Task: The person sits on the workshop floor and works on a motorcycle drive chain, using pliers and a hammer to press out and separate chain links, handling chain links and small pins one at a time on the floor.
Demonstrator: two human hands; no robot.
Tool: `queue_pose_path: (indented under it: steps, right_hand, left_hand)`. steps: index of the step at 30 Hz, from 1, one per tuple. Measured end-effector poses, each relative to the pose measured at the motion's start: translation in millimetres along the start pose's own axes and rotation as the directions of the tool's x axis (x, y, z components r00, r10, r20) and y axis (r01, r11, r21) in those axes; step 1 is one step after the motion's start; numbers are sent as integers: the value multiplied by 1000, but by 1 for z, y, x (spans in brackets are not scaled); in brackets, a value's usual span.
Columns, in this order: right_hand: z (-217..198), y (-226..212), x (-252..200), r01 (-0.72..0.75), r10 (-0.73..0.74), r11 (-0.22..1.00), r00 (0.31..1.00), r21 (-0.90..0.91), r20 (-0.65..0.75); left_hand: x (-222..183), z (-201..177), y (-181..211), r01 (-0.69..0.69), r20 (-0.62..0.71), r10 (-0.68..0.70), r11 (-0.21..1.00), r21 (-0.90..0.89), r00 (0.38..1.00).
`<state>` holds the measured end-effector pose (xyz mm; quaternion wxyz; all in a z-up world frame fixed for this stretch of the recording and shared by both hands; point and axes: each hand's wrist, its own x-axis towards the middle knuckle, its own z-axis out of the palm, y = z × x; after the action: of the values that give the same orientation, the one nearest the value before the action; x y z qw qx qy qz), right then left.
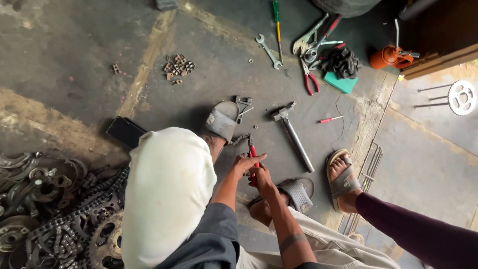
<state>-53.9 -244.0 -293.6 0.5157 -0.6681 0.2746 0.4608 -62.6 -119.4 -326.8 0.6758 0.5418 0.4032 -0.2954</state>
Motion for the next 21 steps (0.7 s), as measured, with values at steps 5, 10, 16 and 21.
queue_pose_path:
  steps: [5,10,16,21]
  right_hand:
    - [5,16,11,2,-8,988,999,156,42]
    - [5,10,3,-35,25,977,998,209,49]
    - [-3,16,7,-71,56,958,997,277,61]
    - [-18,45,41,-117,64,927,985,355,157]
  left_hand:
    - [8,-6,-9,48,66,-47,999,-18,997]
    - [-3,-6,0,41,93,-34,996,-77,995]
    - [-18,4,5,52,140,-31,988,-144,990]
    - [-2,18,-2,55,94,-30,959,-277,995]
